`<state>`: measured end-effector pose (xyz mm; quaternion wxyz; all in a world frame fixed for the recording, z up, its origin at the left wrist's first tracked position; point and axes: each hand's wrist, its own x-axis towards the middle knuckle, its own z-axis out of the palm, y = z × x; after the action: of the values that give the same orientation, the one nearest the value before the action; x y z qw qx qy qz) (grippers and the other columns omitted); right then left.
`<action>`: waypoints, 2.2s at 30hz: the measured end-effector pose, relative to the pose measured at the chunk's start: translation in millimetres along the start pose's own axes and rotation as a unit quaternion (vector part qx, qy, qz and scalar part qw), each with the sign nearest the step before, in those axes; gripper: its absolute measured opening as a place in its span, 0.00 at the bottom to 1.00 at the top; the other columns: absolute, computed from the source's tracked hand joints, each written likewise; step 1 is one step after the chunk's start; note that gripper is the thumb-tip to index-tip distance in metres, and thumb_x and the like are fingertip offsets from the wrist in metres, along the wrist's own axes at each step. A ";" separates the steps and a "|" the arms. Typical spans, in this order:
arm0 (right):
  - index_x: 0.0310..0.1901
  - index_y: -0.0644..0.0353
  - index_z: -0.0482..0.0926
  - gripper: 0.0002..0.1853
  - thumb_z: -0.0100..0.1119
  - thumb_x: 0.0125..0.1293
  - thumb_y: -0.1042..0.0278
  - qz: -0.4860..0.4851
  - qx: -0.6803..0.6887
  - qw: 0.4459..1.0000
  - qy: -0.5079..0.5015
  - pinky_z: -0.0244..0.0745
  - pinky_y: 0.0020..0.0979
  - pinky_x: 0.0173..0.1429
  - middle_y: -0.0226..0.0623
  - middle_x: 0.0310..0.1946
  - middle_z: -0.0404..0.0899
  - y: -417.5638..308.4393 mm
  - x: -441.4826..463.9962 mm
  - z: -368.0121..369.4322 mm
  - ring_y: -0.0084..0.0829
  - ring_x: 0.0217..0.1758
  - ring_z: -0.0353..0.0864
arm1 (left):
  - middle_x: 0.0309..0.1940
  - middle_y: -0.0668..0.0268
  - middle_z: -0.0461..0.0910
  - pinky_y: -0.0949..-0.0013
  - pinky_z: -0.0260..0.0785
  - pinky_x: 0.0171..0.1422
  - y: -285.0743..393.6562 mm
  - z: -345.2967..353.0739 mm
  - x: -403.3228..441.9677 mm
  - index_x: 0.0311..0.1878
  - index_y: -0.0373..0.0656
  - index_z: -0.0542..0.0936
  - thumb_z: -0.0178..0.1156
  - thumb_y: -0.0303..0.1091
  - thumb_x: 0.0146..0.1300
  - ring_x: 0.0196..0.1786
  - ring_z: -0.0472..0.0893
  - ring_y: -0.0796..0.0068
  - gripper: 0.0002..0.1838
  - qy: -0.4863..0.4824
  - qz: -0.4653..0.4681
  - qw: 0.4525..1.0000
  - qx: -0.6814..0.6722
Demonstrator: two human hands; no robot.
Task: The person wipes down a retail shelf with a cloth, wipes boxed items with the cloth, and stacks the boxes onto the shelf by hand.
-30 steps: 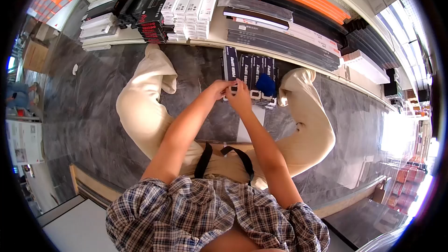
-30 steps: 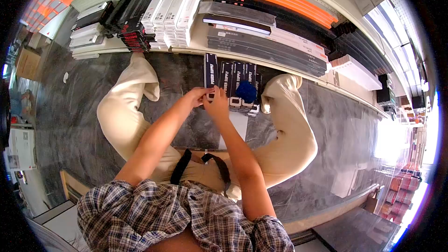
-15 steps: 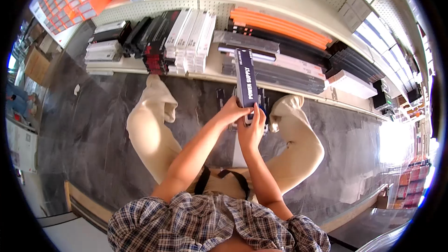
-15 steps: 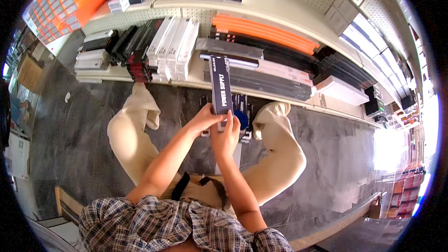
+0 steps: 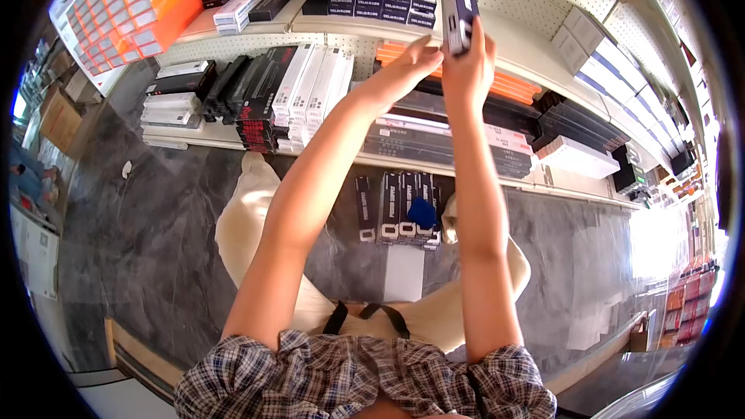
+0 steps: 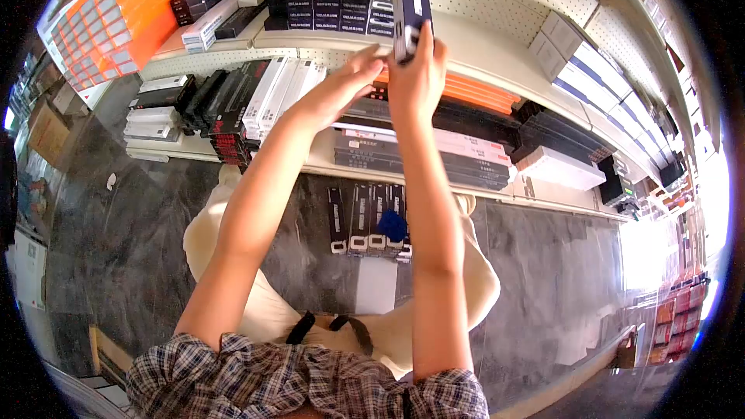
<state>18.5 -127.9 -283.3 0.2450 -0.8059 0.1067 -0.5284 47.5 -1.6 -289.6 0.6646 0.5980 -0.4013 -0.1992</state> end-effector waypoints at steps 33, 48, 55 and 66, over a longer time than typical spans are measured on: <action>0.62 0.56 0.66 0.30 0.57 0.63 0.49 -0.001 0.116 0.972 -0.205 0.71 0.35 0.49 0.51 0.44 0.78 75.3 122.2 122.1 0.37 0.47 0.78 | 0.53 0.58 0.74 0.67 0.64 0.62 -104.5 -79.1 -54.7 0.60 0.39 0.66 0.51 0.38 0.68 0.56 0.75 0.70 0.21 0.044 -0.108 0.993 0.000; 0.56 0.62 0.72 0.30 0.69 0.52 0.60 0.043 0.129 0.981 -0.139 0.75 0.30 0.49 0.42 0.45 0.81 74.1 98.8 109.4 0.33 0.43 0.82 | 0.53 0.59 0.74 0.67 0.65 0.61 -115.2 -73.4 -57.2 0.59 0.39 0.67 0.52 0.40 0.67 0.55 0.75 0.70 0.21 0.041 -0.114 0.993 0.015; 0.51 0.59 0.75 0.26 0.69 0.52 0.57 0.024 0.085 0.985 -0.150 0.75 0.31 0.46 0.38 0.37 0.83 78.1 103.2 112.6 0.32 0.42 0.82 | 0.52 0.62 0.75 0.67 0.65 0.61 -123.3 -70.7 -55.7 0.58 0.42 0.68 0.51 0.40 0.68 0.54 0.75 0.72 0.19 0.039 -0.114 0.993 0.007; 0.38 0.61 0.76 0.06 0.54 0.58 0.80 -0.009 0.130 0.991 0.006 0.69 0.28 0.40 0.38 0.32 0.77 66.6 -72.2 58.3 0.31 0.35 0.75 | 0.48 0.64 0.78 0.67 0.67 0.57 -202.6 -53.9 -91.9 0.55 0.43 0.72 0.52 0.35 0.65 0.51 0.76 0.72 0.16 0.146 -0.310 0.928 0.148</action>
<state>46.7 -137.4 -393.5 0.3422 -0.7648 0.0311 -0.5450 77.6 59.4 -508.1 0.5248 0.8068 -0.1190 -0.2438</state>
